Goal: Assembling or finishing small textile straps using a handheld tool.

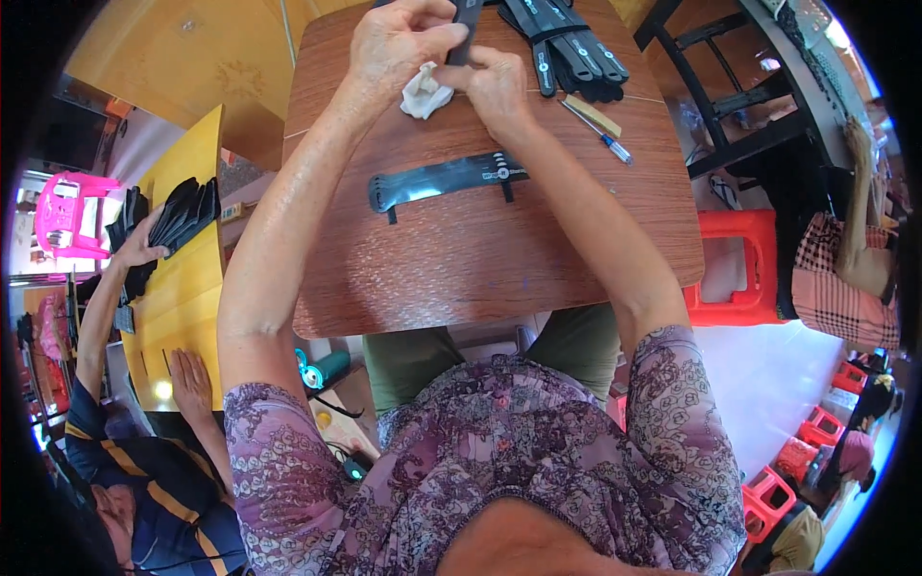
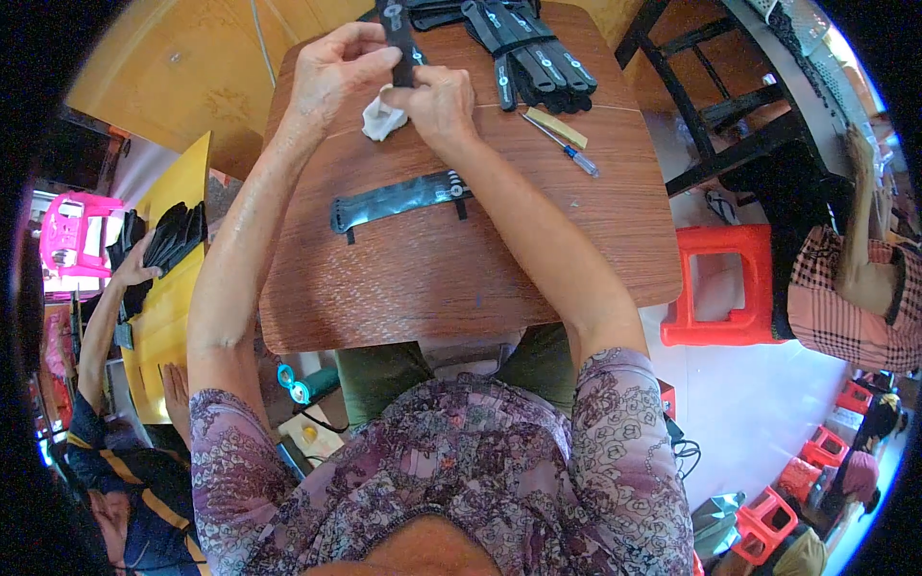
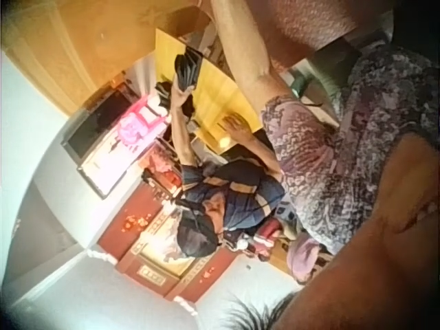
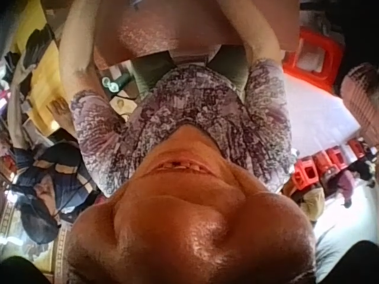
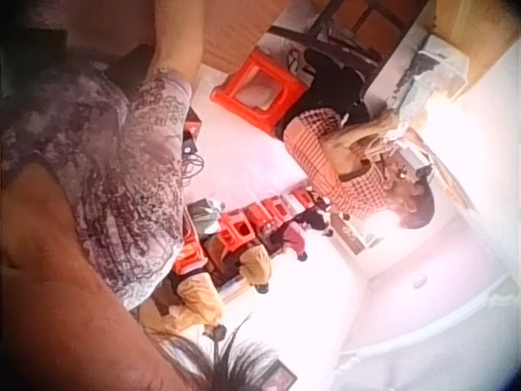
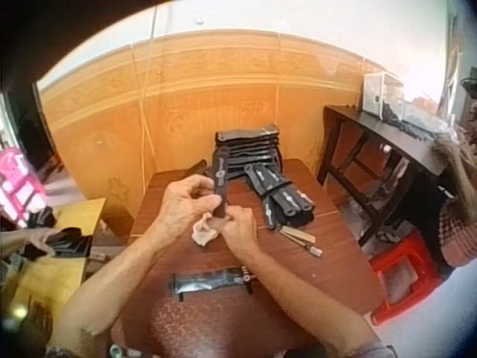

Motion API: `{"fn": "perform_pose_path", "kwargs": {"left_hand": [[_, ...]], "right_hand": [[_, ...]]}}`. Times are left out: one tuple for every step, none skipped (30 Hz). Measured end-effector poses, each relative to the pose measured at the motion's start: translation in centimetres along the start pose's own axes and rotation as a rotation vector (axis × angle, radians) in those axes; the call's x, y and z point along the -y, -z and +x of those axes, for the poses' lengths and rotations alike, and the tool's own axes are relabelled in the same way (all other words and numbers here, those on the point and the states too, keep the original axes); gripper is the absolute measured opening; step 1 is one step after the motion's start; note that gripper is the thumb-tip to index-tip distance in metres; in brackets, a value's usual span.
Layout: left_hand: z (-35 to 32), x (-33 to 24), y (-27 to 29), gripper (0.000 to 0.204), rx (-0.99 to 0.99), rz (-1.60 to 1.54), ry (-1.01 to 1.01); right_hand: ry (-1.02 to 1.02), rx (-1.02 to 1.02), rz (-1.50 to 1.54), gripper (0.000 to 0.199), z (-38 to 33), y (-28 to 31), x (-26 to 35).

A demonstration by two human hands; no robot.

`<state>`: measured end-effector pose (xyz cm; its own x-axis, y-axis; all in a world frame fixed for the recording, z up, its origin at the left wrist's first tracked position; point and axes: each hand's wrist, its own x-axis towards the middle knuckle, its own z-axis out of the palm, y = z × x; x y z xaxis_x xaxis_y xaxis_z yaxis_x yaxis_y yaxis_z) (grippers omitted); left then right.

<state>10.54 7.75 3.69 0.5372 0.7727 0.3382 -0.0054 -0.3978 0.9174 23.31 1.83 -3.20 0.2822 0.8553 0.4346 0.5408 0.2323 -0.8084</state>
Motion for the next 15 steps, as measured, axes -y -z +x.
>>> {"fn": "perform_pose_path", "kwargs": {"left_hand": [[0.1, 0.0, 0.0, 0.034, -0.014, 0.121, -0.043], [-0.3, 0.9, 0.6, 0.034, -0.012, 0.115, -0.040], [-1.0, 2.4, 0.9, 0.037, -0.017, 0.252, -0.023], [-1.8, 4.2, 1.4, 0.039, -0.030, 0.396, -0.004], [-2.4, 5.5, 0.7, 0.049, -0.048, 0.341, -0.069], [-2.7, 6.6, 0.5, 0.049, -0.051, 0.341, -0.066], [-2.8, 5.8, -1.6, 0.044, 0.015, 0.339, 0.071], [-3.1, 5.1, -2.2, 0.040, 0.067, 0.356, 0.213], [-3.0, 5.8, -2.4, 0.034, 0.003, 0.388, 0.125], [-3.0, 5.7, -2.5, 0.034, 0.002, 0.390, 0.126], [-2.8, 5.5, -2.5, 0.029, -0.046, 0.517, 0.092], [-2.7, 5.2, -2.5, 0.026, -0.095, 0.644, 0.056], [-2.8, 5.3, -3.0, 0.026, -0.096, 0.643, 0.052], [-3.1, 5.6, -3.6, 0.021, -0.130, 0.838, -0.025], [-3.2, 5.8, -3.9, 0.020, -0.165, 1.031, -0.105]], "right_hand": [[-0.115, -0.042, 0.259, 0.021, 0.4, 0.4, -0.9], [-0.229, -0.078, 0.529, 0.019, 0.5, 0.3, -0.9], [-0.278, -0.093, 0.646, 0.014, 0.4, 0.4, -0.9], [-0.279, -0.087, 0.649, 0.014, 0.4, 0.3, -0.1], [-0.343, -0.085, 0.741, 0.014, 0.2, 0.4, 0.6], [-0.408, -0.083, 0.833, 0.014, 0.1, 0.4, 1.1], [-0.410, -0.099, 0.817, 0.014, 0.2, 1.0, 0.3], [-0.435, -0.128, 0.855, 0.015, 0.4, 0.7, 0.1], [-0.460, -0.156, 0.893, 0.016, 0.6, 0.3, -0.1], [-0.460, -0.155, 0.895, 0.016, 0.8, 0.1, 0.4], [-0.548, -0.233, 0.919, 0.017, 1.2, -0.1, 0.8], [-0.635, -0.313, 0.941, 0.018, 1.5, -0.1, 1.3], [-0.632, -0.313, 0.940, 0.018, 1.7, -0.1, 1.0], [-0.582, -0.299, 0.995, 0.015, 1.9, 0.0, 0.9], [-0.531, -0.284, 1.049, 0.014, 2.2, 0.2, 0.7]]}}
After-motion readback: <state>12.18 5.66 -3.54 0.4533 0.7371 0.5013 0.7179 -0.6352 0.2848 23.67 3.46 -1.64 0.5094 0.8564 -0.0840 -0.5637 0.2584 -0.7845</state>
